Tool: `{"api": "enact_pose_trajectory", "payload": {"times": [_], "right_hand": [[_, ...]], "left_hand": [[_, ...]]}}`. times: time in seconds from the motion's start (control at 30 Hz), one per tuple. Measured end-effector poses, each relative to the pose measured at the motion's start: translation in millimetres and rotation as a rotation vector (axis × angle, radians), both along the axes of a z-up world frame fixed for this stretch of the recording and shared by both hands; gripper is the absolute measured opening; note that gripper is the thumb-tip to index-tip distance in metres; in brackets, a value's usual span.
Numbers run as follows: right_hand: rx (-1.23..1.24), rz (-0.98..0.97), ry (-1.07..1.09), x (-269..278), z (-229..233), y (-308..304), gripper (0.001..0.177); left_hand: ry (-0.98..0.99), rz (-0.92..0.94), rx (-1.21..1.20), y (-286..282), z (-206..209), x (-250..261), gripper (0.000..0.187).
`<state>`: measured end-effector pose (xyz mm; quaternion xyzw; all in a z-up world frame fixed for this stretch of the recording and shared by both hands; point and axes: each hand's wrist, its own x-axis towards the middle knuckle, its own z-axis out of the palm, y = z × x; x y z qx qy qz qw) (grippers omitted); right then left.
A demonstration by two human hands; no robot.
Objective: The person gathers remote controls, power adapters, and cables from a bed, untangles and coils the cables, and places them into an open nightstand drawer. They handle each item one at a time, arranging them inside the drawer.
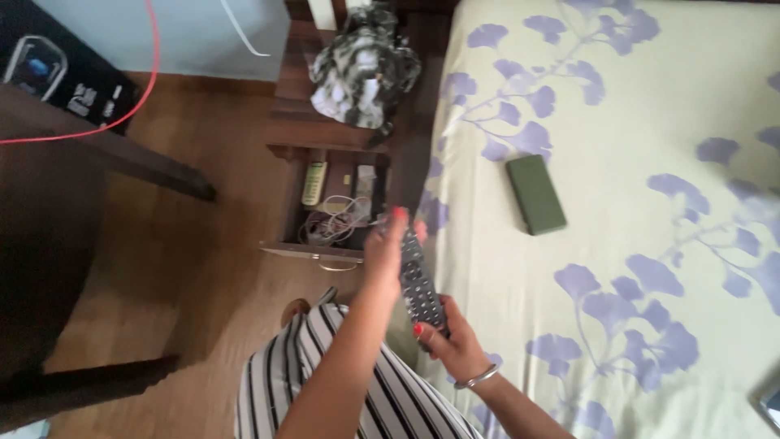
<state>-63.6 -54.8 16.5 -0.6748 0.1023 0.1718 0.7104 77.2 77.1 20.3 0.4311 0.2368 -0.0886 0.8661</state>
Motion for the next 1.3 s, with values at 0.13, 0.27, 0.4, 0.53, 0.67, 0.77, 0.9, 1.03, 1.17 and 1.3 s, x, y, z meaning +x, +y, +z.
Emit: {"api": "enact_pose_trajectory", "payload": {"times": [0.13,0.27,0.4,0.53,0.67,0.77,0.9,1.03,1.17,1.3], "right_hand": [[-0.033,0.053,0.111,28,-18,51,0.047],[0.006,-0.001,0.302,106,-51,110,0.032],[0.108,-0.042,0.209,190,-190,163,0.032],[0.069,-0.098,0.329,262,-265,201,0.031],[0.0,-0.201,0.396,311,-310,219,0.029],[0.287,-0.292,0.498,349,-431,217,0.027],[0.365,-0.22,0.47,345,-409,213,0.041],[0.25,-0.172,0.259,309,-280,203,0.033],[0.184,-0.178,-0.252,227,-74,120,0.035],[-1.024,-0.353,-0.622,132,-22,-97,0.04]], "left_hand": [[-0.137,0.16,0.004,92,-73,35,0.038],[0.064,0.34,-0.02,142,-110,34,0.042],[0.054,0.371,0.042,162,-197,18,0.046],[0.22,0.338,0.002,164,-180,20,0.037],[0.303,0.306,-0.068,171,-184,23,0.031],[0.329,0.292,-0.096,177,-196,28,0.031],[0.348,0.29,-0.1,181,-204,32,0.031],[0.314,0.28,-0.105,169,-198,34,0.03],[0.28,0.196,-0.099,135,-172,31,0.034],[0.215,0.091,-0.125,89,-147,16,0.038]]}}
